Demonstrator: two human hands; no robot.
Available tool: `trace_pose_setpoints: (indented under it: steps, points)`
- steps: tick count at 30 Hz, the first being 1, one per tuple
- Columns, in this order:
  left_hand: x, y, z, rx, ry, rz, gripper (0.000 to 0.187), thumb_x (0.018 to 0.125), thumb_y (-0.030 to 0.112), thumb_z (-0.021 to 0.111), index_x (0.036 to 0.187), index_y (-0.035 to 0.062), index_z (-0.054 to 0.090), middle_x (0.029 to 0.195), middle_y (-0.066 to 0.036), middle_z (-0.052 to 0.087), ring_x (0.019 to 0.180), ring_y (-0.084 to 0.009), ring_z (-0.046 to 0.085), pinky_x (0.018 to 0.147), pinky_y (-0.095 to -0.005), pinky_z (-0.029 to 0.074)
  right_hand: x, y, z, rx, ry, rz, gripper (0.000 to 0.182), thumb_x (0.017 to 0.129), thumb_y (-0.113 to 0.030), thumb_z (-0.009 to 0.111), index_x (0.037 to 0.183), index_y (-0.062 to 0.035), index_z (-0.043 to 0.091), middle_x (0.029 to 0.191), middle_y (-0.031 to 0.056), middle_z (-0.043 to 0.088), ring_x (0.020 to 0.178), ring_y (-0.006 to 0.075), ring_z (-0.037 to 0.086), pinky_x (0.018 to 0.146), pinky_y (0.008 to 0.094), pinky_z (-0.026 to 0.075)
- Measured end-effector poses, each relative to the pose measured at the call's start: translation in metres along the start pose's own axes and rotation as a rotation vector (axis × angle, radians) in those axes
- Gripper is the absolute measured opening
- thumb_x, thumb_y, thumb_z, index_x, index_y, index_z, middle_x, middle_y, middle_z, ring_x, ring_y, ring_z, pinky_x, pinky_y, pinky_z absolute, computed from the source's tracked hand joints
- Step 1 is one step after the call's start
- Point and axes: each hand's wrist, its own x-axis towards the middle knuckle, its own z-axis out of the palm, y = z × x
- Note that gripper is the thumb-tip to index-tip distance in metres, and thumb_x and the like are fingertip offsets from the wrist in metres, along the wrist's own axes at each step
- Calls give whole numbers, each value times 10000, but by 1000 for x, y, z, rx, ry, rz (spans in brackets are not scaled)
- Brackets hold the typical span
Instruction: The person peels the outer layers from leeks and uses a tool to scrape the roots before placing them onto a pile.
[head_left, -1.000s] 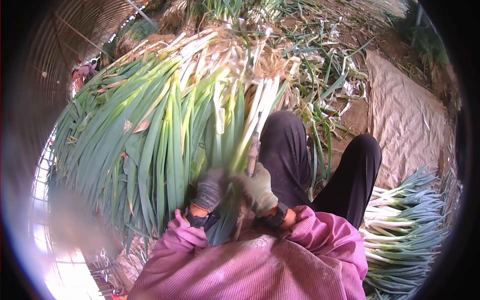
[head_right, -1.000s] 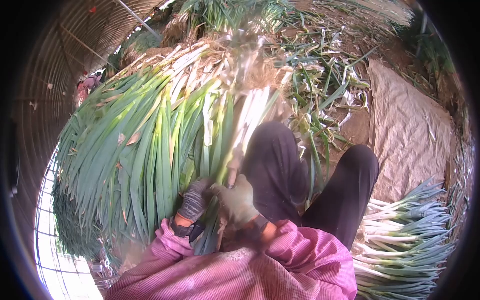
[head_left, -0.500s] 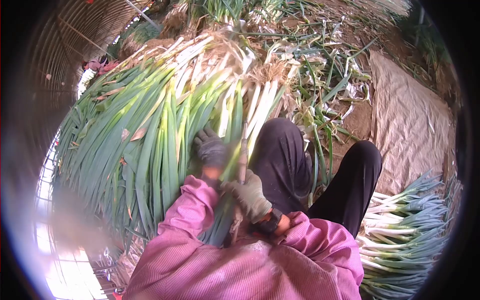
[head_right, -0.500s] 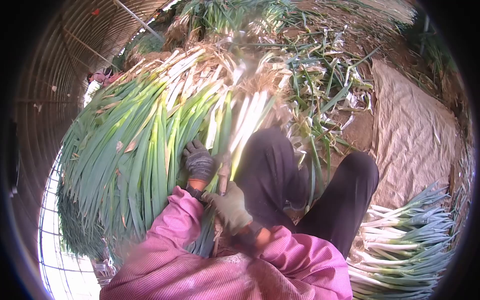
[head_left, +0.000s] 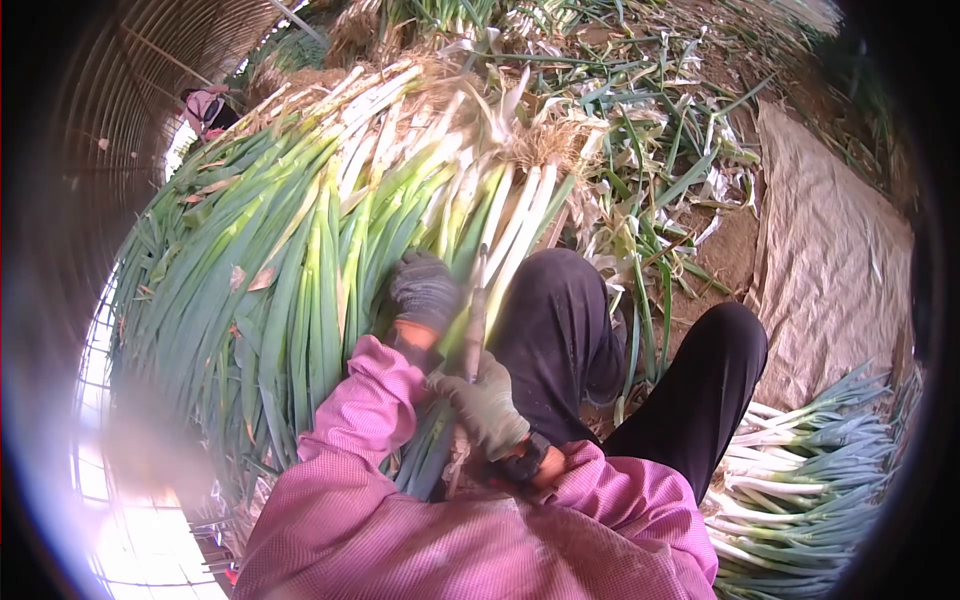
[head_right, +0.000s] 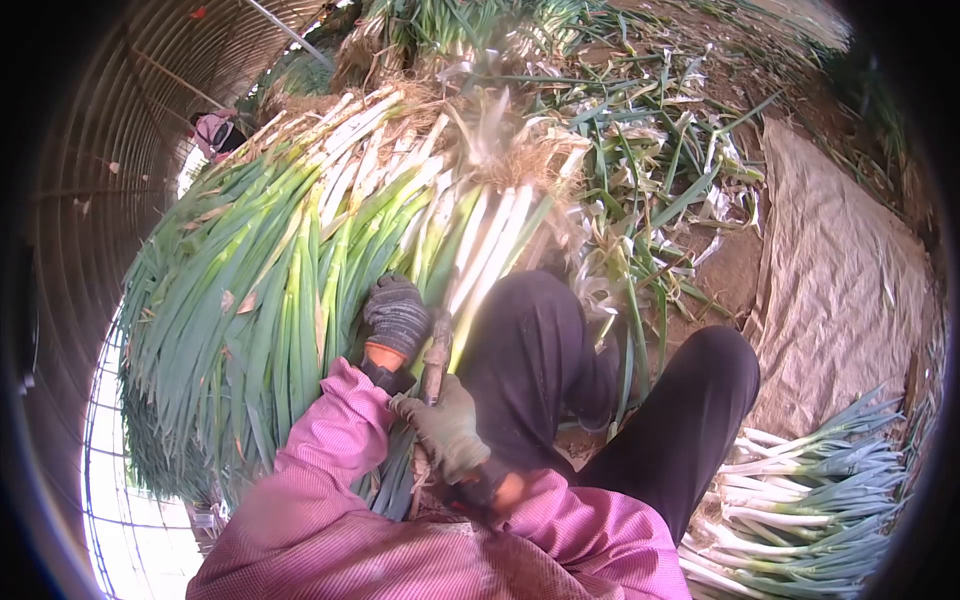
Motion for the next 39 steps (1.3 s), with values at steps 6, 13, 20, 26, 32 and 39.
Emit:
trace_pose_setpoints:
  steps: [6, 13, 20, 26, 32, 39]
  points:
    - [-7, -29, 12, -202, 107, -101, 389, 767, 273, 635, 996, -37, 591, 999, -191, 601, 904, -349, 605, 785, -423, 492, 2, -3, -4, -56, -66, -38, 330, 767, -125, 758, 967, 22, 542, 800, 94, 632, 693, 172, 617, 626, 300, 509]
    - [-46, -74, -9, -1371, 130, -243, 245, 727, 12, 605, 965, -50, 609, 914, -150, 651, 839, -298, 647, 692, -371, 526, -2, -29, -8, -29, -30, 120, 303, 776, -111, 744, 982, 21, 566, 811, 118, 647, 640, 193, 617, 590, 314, 507]
    - [-91, -119, -51, -1974, 187, -330, 493, 638, -80, 600, 1130, -52, 582, 819, -117, 609, 659, -205, 607, 608, -301, 546, 11, -14, -5, -32, -4, 120, 321, 765, -170, 756, 973, 27, 611, 840, 126, 662, 714, 221, 632, 680, 344, 507]
    - [-62, -63, -140, -2208, 323, -33, 218, 772, 44, 561, 982, 8, 519, 824, -121, 526, 680, -214, 550, 634, -296, 538, 14, -4, -1, -55, 45, 93, 391, 761, -193, 756, 1048, 21, 598, 876, 141, 672, 798, 250, 654, 764, 355, 508]
    - [4, -24, -260, -1848, 189, 519, 252, 813, 221, 588, 964, 25, 540, 817, -120, 556, 703, -212, 563, 658, -322, 528, 20, 6, 3, 127, 31, 146, 385, 795, -207, 754, 1061, 6, 574, 860, 115, 648, 718, 205, 632, 695, 339, 514]
    - [168, 56, -329, -627, 101, 542, 394, 860, 427, 619, 942, 46, 565, 809, -120, 590, 730, -210, 578, 687, -352, 518, 22, 3, -2, 140, -29, 153, 369, 802, -179, 743, 1056, 14, 556, 850, 103, 634, 697, 189, 616, 656, 322, 503]
